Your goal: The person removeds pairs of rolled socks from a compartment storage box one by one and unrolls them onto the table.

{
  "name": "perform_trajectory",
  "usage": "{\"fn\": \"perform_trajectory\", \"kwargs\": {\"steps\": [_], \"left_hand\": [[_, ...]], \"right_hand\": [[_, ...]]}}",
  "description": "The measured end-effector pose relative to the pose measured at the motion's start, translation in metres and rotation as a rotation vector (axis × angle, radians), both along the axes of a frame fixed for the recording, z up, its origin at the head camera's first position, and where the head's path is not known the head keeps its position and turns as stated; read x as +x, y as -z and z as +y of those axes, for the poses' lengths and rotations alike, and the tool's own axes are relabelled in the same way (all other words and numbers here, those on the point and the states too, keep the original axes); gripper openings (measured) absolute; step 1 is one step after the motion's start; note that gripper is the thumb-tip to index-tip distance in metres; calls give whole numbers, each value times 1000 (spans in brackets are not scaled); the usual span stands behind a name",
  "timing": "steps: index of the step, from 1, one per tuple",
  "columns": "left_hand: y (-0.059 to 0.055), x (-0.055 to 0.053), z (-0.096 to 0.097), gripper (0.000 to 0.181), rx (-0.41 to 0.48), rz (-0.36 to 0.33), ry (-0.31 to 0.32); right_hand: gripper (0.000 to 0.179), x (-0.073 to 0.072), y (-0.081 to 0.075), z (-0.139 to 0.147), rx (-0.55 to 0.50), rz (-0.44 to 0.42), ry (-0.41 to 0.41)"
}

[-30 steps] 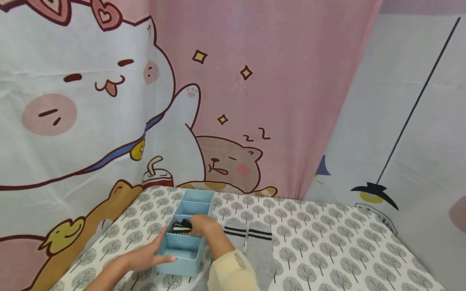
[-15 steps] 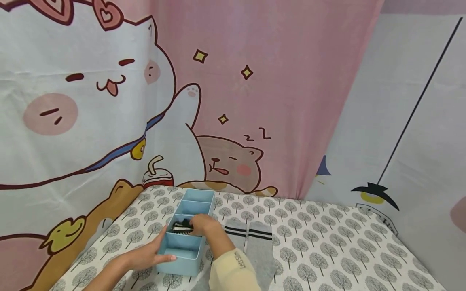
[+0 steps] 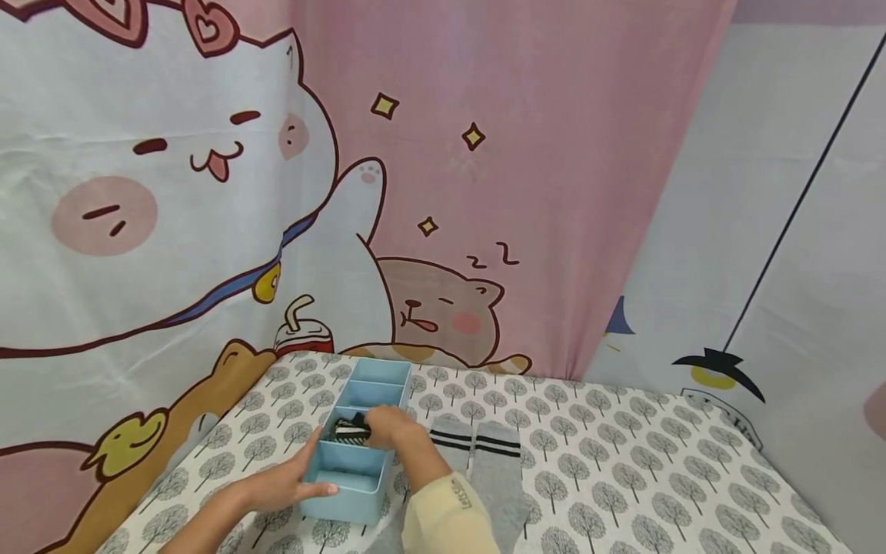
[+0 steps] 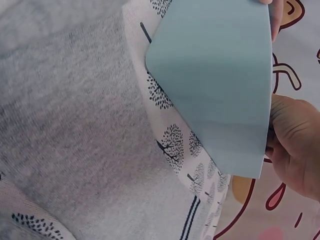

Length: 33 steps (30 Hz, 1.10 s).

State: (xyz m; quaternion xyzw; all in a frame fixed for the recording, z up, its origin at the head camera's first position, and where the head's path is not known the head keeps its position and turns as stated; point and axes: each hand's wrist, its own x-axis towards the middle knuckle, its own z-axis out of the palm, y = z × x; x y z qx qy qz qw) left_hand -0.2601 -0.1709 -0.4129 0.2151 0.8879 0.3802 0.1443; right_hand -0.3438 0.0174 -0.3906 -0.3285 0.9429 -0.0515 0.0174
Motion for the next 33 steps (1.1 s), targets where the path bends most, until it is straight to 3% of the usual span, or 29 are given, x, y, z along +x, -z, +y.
{"fn": "perform_trajectory", "kwargs": {"steps": [13, 18, 25, 33], "left_hand": [[-2, 1, 0, 95, 15, -37, 11], [0, 1, -1, 96, 9, -23, 9], [2, 2, -1, 96, 11, -9, 7], [0, 0, -1, 95, 18, 5, 12]], "right_hand": [[10, 0, 1, 3, -76, 38, -45], [10, 3, 1, -2, -23, 30, -41], [12, 9, -5, -6, 74, -12, 42], [11, 2, -4, -3, 56, 46, -32]]}}
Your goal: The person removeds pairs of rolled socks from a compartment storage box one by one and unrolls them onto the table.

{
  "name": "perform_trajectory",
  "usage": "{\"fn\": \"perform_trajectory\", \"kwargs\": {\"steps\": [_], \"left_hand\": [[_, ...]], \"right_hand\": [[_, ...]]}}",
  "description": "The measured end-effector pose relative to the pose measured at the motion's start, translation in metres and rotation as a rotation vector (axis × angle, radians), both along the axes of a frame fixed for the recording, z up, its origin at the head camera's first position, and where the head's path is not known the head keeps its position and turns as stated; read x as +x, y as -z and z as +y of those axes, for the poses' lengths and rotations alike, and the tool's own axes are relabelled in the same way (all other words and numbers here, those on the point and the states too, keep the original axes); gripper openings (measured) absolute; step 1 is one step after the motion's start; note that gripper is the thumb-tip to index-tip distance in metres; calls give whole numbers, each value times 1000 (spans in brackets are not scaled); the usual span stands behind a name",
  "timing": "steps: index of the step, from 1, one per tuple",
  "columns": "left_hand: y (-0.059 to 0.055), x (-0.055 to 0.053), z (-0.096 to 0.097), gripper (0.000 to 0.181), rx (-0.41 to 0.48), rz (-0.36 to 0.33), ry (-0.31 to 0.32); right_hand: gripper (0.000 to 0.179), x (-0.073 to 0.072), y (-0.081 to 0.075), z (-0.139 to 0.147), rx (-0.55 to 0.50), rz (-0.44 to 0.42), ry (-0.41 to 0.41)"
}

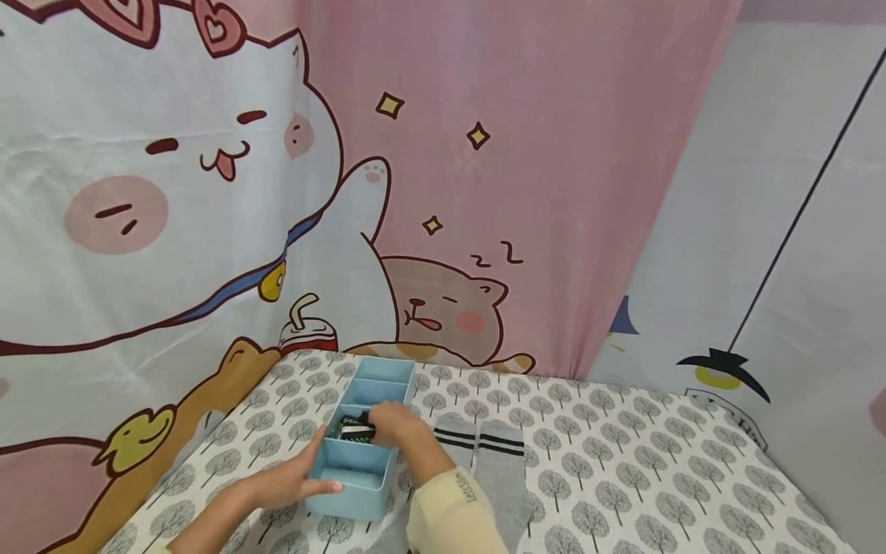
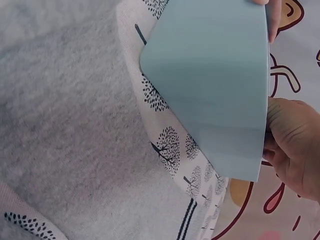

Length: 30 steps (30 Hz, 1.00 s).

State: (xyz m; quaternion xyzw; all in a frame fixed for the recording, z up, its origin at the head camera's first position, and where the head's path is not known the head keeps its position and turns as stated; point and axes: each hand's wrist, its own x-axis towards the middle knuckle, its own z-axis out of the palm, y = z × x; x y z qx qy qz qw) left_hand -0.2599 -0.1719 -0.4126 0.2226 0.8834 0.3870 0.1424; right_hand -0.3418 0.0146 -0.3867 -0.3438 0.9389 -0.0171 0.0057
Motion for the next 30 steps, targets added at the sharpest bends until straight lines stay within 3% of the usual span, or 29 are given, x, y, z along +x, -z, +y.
{"fn": "perform_trajectory", "kwargs": {"steps": [9, 24, 30], "left_hand": [[-3, -5, 5, 96, -8, 11, 2], [-1, -5, 1, 95, 34, -17, 11], [2, -5, 1, 94, 66, -49, 28]], "right_hand": [[14, -7, -6, 5, 49, 39, -18], [17, -1, -30, 5, -2, 52, -53], [16, 5, -36, 8, -45, 8, -57]]}}
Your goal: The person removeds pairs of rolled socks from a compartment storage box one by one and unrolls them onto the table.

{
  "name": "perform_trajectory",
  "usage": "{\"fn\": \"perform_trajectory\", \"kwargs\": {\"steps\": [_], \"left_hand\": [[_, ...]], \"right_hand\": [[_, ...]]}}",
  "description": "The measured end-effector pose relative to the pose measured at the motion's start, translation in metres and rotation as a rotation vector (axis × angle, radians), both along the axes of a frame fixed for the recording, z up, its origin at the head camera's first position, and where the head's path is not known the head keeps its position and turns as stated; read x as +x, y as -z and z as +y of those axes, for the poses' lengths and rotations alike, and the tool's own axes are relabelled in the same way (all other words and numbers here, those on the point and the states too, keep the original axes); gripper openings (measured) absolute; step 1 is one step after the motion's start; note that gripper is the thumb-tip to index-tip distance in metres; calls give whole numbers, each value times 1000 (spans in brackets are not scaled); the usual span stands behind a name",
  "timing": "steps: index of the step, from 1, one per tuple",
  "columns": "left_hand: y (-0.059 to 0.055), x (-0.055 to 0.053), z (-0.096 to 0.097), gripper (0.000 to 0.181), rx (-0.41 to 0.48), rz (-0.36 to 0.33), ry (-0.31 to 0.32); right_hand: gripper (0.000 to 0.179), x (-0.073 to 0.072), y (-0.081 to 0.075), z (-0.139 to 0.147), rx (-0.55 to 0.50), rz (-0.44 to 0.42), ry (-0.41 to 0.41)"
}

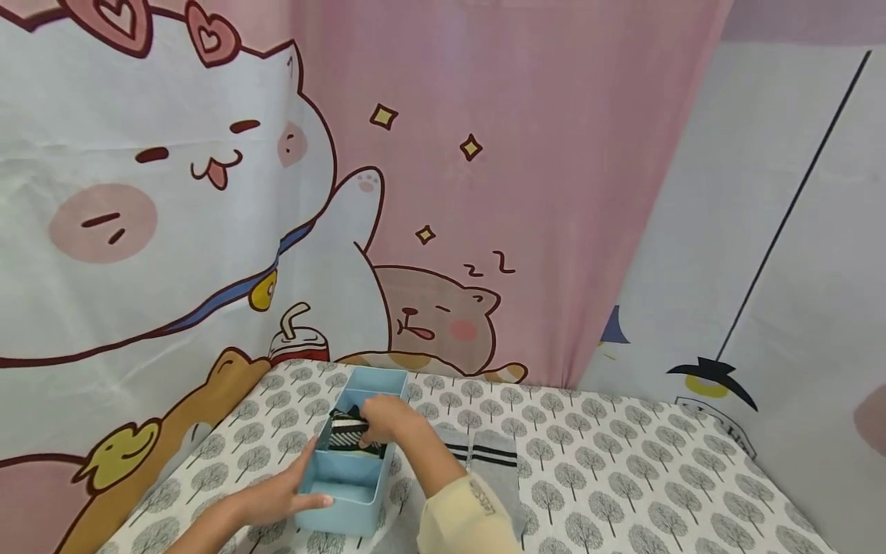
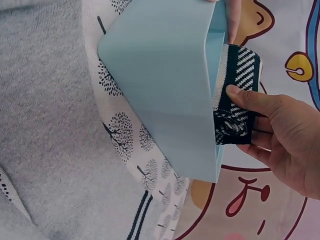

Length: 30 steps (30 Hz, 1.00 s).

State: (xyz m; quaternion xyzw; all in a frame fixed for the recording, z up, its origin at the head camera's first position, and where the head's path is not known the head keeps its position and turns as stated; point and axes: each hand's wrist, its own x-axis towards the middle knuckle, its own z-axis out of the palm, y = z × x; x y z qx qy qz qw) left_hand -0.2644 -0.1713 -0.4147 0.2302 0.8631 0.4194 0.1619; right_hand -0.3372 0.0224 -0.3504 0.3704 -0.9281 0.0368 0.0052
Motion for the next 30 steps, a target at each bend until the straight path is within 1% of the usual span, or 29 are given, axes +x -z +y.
{"fn": "perform_trajectory", "kwargs": {"steps": [4, 10, 12, 18, 22, 24, 28, 30], "left_hand": [[0, 3, 2, 95, -16, 26, -14], [-4, 5, 1, 94, -36, 15, -20], [-4, 5, 0, 94, -46, 16, -20], [0, 2, 0, 93, -44, 8, -26], [2, 2, 2, 93, -21, -2, -18], [3, 2, 3, 92, -20, -2, -13], [0, 4, 3, 93, -46, 24, -14], [0, 4, 3, 93, -50, 29, -15]], "right_hand": [[16, 3, -6, 1, -2, 5, -5], [19, 6, -16, 2, -2, -8, -27], [22, 9, -19, 2, -1, 1, -31], [32, 16, -20, 7, -11, 26, -48], [33, 19, -23, 10, -14, 33, -50], [33, 21, -26, 12, -11, 36, -48], [32, 22, -36, 18, -13, 50, -45], [26, 22, -42, 23, -13, 43, -42]]}}
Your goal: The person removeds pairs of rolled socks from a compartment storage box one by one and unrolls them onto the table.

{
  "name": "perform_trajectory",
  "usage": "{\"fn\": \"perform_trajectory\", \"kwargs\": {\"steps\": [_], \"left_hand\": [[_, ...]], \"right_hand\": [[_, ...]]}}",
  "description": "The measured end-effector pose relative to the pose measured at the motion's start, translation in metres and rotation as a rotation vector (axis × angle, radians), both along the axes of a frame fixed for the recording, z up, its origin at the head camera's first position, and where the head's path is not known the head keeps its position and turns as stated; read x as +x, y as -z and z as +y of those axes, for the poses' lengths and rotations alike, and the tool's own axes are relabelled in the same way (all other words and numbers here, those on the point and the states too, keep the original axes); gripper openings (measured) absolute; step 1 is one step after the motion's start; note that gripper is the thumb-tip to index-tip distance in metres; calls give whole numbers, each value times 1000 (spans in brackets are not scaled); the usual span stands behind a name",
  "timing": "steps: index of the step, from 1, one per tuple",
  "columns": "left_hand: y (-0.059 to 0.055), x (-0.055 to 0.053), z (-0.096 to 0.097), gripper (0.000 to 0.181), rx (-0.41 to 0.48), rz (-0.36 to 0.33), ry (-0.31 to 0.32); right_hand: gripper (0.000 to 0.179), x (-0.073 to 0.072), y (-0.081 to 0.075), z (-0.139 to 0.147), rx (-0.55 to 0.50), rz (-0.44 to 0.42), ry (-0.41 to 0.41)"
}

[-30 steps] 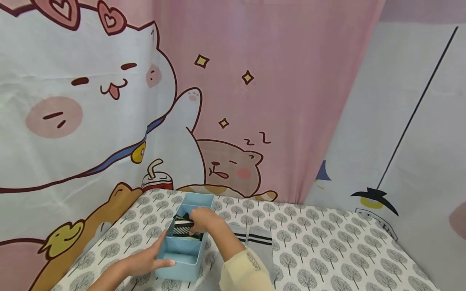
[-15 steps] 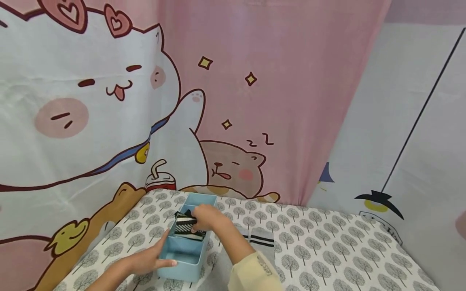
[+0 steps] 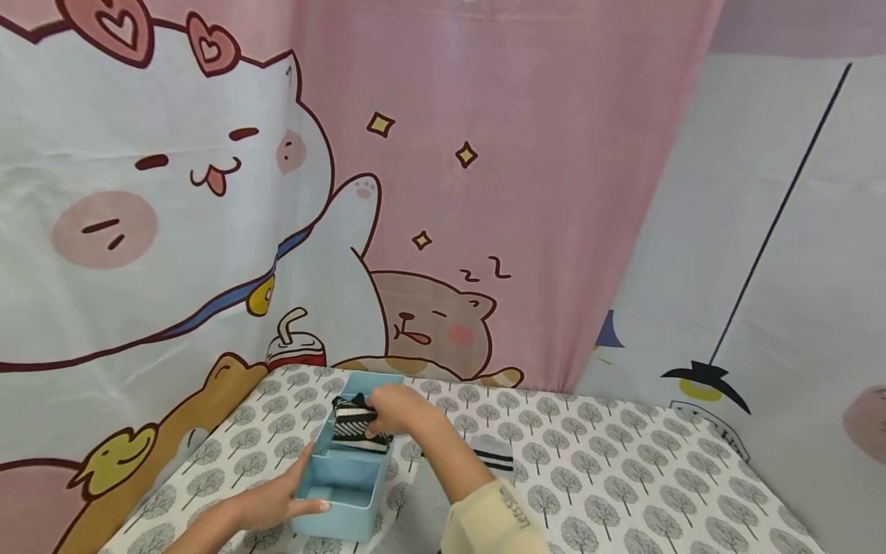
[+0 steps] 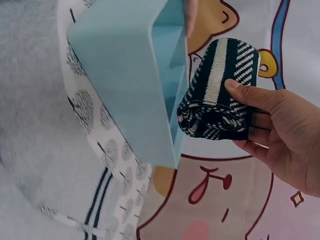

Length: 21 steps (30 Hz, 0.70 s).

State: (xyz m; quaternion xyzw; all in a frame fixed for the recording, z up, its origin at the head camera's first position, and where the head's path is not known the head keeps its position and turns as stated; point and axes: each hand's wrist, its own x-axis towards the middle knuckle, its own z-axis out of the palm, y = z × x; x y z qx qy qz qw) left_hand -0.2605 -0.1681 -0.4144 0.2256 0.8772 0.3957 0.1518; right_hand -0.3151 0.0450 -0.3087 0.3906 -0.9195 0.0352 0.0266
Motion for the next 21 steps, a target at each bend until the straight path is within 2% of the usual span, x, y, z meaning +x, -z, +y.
{"fn": "perform_trajectory", "kwargs": {"steps": [3, 6, 9, 13, 17, 21], "left_hand": [[0, 0, -2, 93, -4, -7, -2], [0, 0, -2, 94, 3, 0, 2], [1, 0, -2, 95, -4, 27, 0], [0, 2, -2, 95, -17, 26, 0], [-2, 1, -3, 95, -16, 8, 5], [-5, 1, -4, 97, -48, 32, -22]], "right_hand": [[16, -1, -5, 7, -6, -11, 0], [17, -2, -8, 15, 4, -3, 2], [28, -2, -10, 22, 18, 1, 12], [32, 0, -12, 32, 15, -24, 30], [30, 2, -14, 41, 11, -31, 32], [26, 3, -15, 50, 13, -21, 13]]}}
